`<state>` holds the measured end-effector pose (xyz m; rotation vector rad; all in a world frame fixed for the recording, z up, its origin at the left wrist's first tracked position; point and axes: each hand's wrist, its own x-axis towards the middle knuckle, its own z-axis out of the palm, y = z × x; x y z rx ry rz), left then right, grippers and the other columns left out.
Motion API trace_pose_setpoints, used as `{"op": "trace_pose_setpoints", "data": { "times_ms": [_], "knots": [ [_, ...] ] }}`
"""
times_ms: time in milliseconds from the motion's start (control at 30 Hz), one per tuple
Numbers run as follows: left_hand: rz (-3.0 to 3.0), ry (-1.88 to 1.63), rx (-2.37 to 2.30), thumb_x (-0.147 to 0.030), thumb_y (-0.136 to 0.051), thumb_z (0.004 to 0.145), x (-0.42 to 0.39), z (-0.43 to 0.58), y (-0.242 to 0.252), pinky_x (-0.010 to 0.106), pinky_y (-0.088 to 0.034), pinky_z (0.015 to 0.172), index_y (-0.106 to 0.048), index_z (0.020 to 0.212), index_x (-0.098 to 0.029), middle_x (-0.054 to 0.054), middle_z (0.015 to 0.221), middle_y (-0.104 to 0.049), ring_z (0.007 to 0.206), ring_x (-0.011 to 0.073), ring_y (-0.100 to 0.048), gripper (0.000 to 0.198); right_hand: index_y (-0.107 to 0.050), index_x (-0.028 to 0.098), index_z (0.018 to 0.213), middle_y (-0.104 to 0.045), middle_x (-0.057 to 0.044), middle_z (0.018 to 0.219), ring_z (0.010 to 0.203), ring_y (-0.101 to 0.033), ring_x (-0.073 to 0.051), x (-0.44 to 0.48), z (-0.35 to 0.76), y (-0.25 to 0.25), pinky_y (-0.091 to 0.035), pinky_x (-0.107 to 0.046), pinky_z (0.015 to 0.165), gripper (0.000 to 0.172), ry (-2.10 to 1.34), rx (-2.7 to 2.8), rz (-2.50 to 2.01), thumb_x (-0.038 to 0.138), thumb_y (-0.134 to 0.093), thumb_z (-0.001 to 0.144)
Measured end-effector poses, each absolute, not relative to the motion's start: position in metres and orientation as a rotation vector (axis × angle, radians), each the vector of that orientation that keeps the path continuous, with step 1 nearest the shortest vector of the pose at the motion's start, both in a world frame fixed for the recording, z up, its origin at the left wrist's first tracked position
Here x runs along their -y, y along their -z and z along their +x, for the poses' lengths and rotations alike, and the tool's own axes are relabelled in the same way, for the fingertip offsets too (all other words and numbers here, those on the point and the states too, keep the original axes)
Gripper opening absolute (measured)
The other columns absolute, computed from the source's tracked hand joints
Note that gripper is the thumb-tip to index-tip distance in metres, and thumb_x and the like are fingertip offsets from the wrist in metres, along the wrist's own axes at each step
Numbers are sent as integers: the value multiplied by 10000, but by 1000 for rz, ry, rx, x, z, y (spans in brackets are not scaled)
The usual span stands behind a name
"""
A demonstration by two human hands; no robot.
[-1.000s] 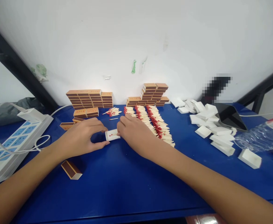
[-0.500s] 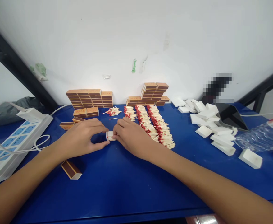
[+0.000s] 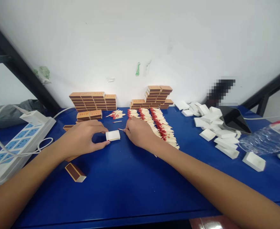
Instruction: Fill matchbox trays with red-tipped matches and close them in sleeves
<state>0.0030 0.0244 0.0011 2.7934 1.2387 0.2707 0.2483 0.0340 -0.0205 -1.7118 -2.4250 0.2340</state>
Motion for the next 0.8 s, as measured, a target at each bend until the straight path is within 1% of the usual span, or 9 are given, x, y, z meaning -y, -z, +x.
{"op": "trace_pose_setpoints", "data": {
  "times_ms": [133,200,300,367,433,567,633,800],
  "knots": [
    [2778,-243,-1257,-418,-712,935,-26,3,-1,419,-566,853,-801,1113,-193,84,1103,-788,1022,291,-741,300,-737,133,1064,-740,-150,1189,1104,-688,-252,-49,232,12,-474,-323,870,183,-153,2517,-1674,247,-595,1086],
    [2776,-237,-1278,-420,-721,931,-27,2,-1,416,-561,846,-801,1120,-190,88,1109,-788,1026,296,-741,308,-739,131,1053,-735,-161,1203,1127,-682,-262,-59,226,9,-475,-326,880,168,-108,2539,-1647,233,-608,1079],
    [2769,-244,-1292,-411,-735,927,-29,0,-2,416,-557,853,-802,1123,-187,84,1097,-786,1026,297,-735,305,-736,147,996,-742,-154,1165,1107,-682,-271,-71,221,9,-478,-334,870,133,-102,2564,-1613,234,-653,1055],
    [2753,-245,-1305,-395,-746,922,-30,-1,-3,415,-554,858,-803,1121,-187,79,1083,-783,1023,292,-732,293,-728,147,1054,-741,-156,1176,1116,-679,-280,-75,220,12,-478,-341,867,114,-85,2554,-1606,251,-680,1044],
    [2739,-243,-1330,-385,-756,918,-31,-2,-3,413,-551,856,-803,1122,-184,77,1074,-781,1019,288,-730,291,-717,140,1112,-734,-164,1203,1137,-674,-290,-76,222,15,-476,-348,872,141,-69,2542,-1612,259,-678,1048],
    [2741,-245,-1362,-392,-752,919,-34,-5,-4,405,-542,849,-800,1121,-184,76,1058,-781,1018,288,-727,294,-725,124,1041,-735,-169,1177,1113,-672,-289,-77,225,16,-465,-356,869,143,-113,2582,-1609,180,-597,1071],
    [2746,-238,-1383,-402,-744,922,-35,-6,-4,402,-537,835,-802,1109,-189,74,1050,-785,1014,290,-729,289,-723,122,1025,-733,-168,1155,1101,-663,-284,-77,228,13,-456,-353,861,140,-108,2595,-1571,149,-592,1064],
    [2761,-258,-1437,-395,-755,914,-37,-7,-2,386,-528,799,-809,1117,-205,68,1056,-804,998,289,-741,283,-702,141,1056,-707,-131,1124,1039,-632,-251,-73,233,1,-434,-334,817,125,-19,2642,-1341,206,-598,1083]
  ]
}}
